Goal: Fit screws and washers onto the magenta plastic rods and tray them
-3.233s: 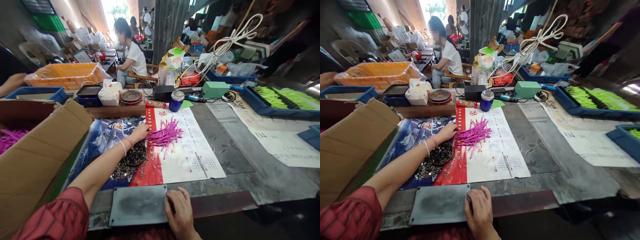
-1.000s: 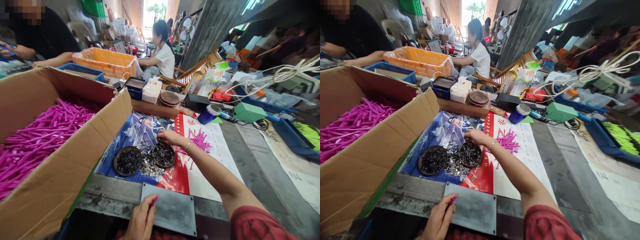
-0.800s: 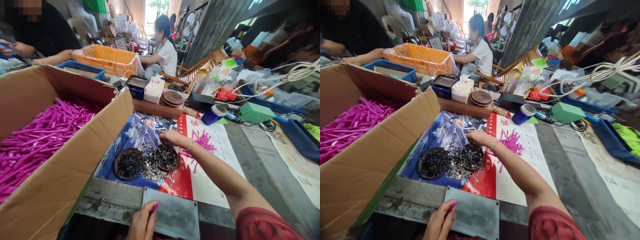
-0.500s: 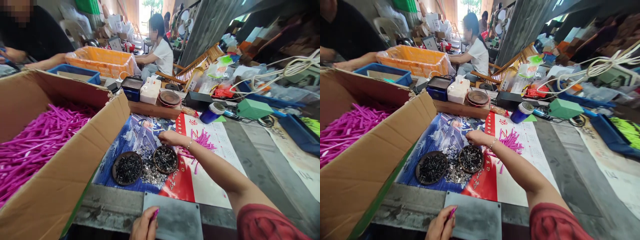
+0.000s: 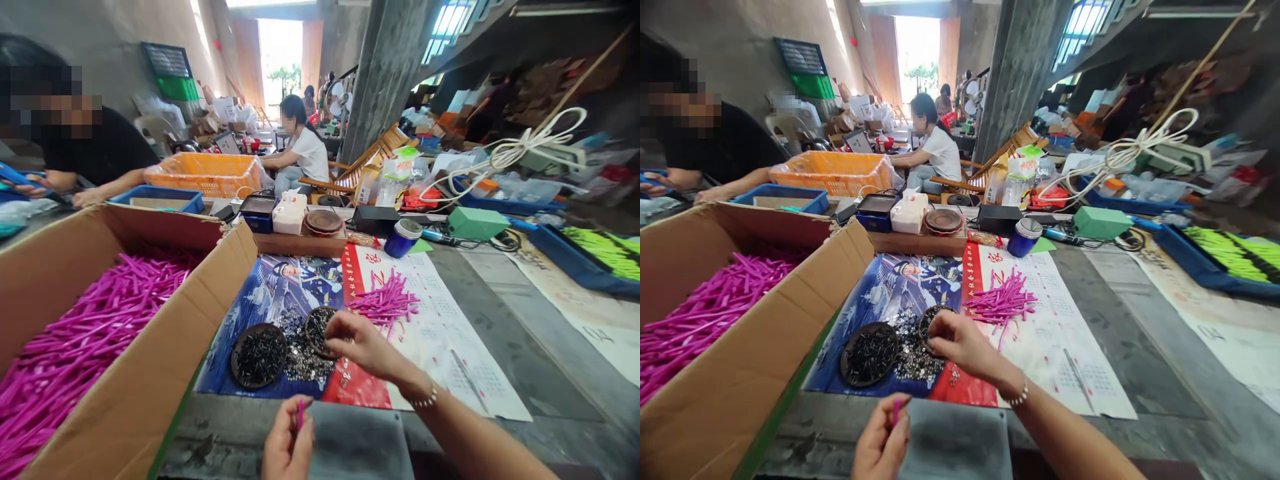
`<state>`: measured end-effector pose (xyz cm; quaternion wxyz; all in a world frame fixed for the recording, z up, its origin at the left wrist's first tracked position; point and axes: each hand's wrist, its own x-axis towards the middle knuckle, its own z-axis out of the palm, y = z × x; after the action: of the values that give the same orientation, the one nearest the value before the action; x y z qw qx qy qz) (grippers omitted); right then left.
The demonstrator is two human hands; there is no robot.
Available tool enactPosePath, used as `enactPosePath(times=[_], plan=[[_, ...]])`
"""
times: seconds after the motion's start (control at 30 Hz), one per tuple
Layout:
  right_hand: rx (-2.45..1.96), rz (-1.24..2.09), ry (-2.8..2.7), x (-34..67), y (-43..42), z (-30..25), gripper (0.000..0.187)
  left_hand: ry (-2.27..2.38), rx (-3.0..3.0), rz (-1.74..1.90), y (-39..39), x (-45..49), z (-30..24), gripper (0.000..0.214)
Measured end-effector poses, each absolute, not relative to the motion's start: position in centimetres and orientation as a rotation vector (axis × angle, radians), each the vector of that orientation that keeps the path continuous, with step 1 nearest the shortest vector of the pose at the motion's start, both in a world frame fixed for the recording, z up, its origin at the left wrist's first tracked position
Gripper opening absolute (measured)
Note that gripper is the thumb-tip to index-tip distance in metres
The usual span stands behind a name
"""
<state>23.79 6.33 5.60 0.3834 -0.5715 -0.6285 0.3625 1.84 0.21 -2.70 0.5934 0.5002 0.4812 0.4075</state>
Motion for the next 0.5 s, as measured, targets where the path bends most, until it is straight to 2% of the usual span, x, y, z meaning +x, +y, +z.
enactPosePath(times=[0.1,0.3,0.5], plan=[[-1.282,1.16,-1.305,21.9,2.3,4.8,0.01,1.042,1.137,0.913,1.4,2.5,-0.9,0.047],[-1.151,1.385,-0.957,20.0,-1.7,3.6,0.042,0.905,1.105,0.854,1.7,3.9,1.4,0.038],[-1.08,1.444,-0.885,19.7,-3.7,3.9,0.045,0.849,1.08,0.809,-0.1,3.7,1.4,0.029]])
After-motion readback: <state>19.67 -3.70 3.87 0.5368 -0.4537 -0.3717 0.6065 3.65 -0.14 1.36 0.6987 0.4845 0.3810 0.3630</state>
